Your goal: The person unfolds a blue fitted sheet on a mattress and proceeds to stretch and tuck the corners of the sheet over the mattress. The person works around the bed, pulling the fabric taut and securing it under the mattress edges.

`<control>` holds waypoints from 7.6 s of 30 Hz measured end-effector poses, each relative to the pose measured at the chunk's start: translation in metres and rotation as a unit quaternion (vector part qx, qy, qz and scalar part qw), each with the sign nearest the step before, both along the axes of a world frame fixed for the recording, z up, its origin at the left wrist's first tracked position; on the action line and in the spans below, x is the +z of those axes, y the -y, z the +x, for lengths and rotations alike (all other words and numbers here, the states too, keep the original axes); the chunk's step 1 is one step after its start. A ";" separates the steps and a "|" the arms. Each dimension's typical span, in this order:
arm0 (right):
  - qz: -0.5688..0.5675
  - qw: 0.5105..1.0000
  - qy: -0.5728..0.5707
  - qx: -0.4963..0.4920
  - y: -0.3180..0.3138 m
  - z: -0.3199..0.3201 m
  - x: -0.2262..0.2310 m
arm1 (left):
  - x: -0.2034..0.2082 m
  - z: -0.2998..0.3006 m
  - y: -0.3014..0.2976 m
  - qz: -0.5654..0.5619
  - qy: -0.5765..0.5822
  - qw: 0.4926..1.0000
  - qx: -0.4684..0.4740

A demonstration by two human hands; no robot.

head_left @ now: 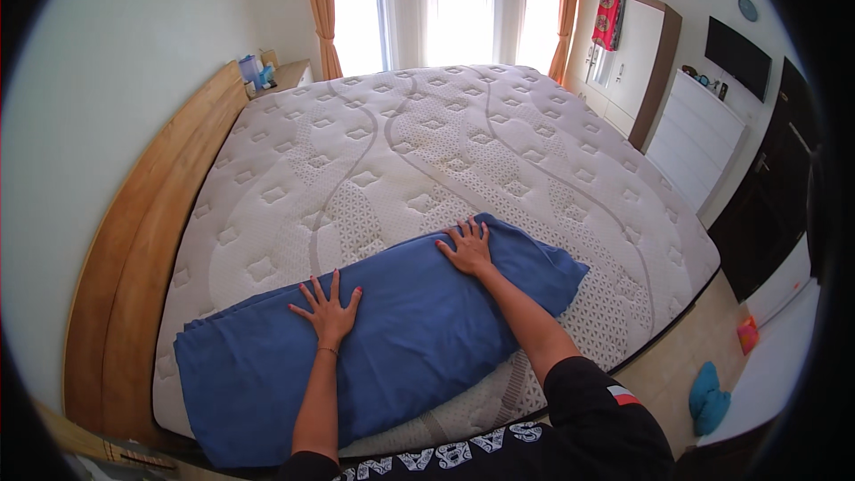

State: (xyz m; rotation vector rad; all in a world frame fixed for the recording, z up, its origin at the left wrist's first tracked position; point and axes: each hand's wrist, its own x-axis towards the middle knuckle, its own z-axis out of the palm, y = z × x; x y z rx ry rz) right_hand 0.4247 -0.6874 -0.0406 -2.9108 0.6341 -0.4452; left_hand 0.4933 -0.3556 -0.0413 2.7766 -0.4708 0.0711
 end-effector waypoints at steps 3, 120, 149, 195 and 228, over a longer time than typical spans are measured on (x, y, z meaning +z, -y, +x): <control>0.009 0.983 0.168 0.068 0.000 -0.002 -0.007 | -0.003 0.002 -0.003 -0.019 0.009 1.000 0.012; 0.523 0.798 0.293 0.058 0.020 -0.400 0.063 | 0.117 -0.156 0.152 -0.031 0.113 0.914 -0.388; 0.308 0.907 0.279 -0.062 -0.089 -0.457 0.069 | 0.112 -0.150 0.138 -0.126 0.126 0.897 -0.406; 0.163 0.950 0.226 -0.138 -0.180 -0.422 -0.017 | 0.496 -0.228 0.065 -0.066 0.543 0.803 -0.236; 0.518 0.793 0.289 -0.138 0.254 -0.646 0.333 | 0.566 -0.253 0.120 -0.325 0.105 0.911 -0.229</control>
